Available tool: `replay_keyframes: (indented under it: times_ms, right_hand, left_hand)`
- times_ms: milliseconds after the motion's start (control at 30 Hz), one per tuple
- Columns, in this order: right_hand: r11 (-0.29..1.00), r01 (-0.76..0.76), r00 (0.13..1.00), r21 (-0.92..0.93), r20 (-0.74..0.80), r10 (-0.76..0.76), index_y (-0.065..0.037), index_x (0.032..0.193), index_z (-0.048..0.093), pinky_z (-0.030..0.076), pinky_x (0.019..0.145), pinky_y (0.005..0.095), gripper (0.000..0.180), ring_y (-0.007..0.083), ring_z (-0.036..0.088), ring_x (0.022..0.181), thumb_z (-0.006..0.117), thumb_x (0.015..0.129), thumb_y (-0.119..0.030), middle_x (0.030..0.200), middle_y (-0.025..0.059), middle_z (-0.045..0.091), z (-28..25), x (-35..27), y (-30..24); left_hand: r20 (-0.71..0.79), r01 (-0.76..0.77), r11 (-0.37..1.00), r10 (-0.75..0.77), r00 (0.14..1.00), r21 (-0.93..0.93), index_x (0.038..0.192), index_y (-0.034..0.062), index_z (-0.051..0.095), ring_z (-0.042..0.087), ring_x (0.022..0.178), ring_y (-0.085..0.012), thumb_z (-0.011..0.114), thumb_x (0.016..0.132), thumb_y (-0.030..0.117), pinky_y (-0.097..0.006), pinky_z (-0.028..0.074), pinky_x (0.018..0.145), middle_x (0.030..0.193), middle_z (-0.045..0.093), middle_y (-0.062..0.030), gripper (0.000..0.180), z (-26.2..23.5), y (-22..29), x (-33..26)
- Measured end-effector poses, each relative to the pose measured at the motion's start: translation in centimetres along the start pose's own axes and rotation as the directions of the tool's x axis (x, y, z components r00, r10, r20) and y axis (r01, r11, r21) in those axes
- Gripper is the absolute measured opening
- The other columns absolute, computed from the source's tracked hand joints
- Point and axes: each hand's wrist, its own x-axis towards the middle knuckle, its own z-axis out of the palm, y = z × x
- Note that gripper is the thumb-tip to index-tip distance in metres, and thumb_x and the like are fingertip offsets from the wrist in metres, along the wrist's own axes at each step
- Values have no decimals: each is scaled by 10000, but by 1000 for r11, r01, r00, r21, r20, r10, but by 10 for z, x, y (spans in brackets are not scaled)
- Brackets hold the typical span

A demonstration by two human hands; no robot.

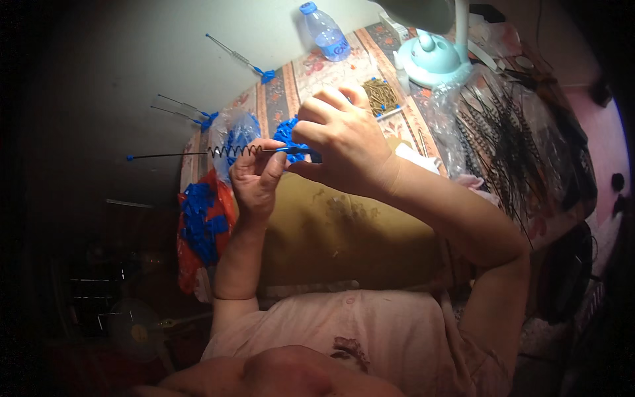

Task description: The person assembles small components by attaching springs to blue plastic parts using an assembly tool.

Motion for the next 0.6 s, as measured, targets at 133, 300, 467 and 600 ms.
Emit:
replay_keyframes:
  times_ms: [133,300,467,600]
  right_hand:
    - [998,33,999,-59,26,-32,-156,937,644,375,898,417,374,222,554,1008,811,658,-340,943,4,591,-34,-3,-3]
    - [982,-172,983,83,-52,177,-73,898,658,478,756,361,171,226,630,811,730,789,-183,838,59,654,-69,0,-4]
    - [950,-310,924,40,246,291,-53,818,662,497,706,366,105,240,637,769,710,803,-145,795,80,658,-80,-38,8]
    - [960,-129,906,-248,364,216,-86,839,682,486,756,398,131,282,612,875,715,771,-193,879,71,633,-68,-75,15]
  left_hand:
    - [37,59,984,-66,997,168,1002,22,651,601,751,-64,665,884,36,-225,520,708,866,635,6,119,-19,2,-14]
    - [104,0,878,-57,993,480,876,5,667,602,684,-87,710,810,33,-239,495,617,775,638,-38,83,-31,-9,-22]
    - [215,-84,779,-66,974,621,829,-7,639,601,640,-142,707,799,47,-272,488,589,728,603,-69,92,-29,-19,-28]
    - [198,-62,805,-70,978,590,841,-17,648,601,638,-134,702,806,46,-267,486,593,740,617,-68,90,-26,-23,-32]
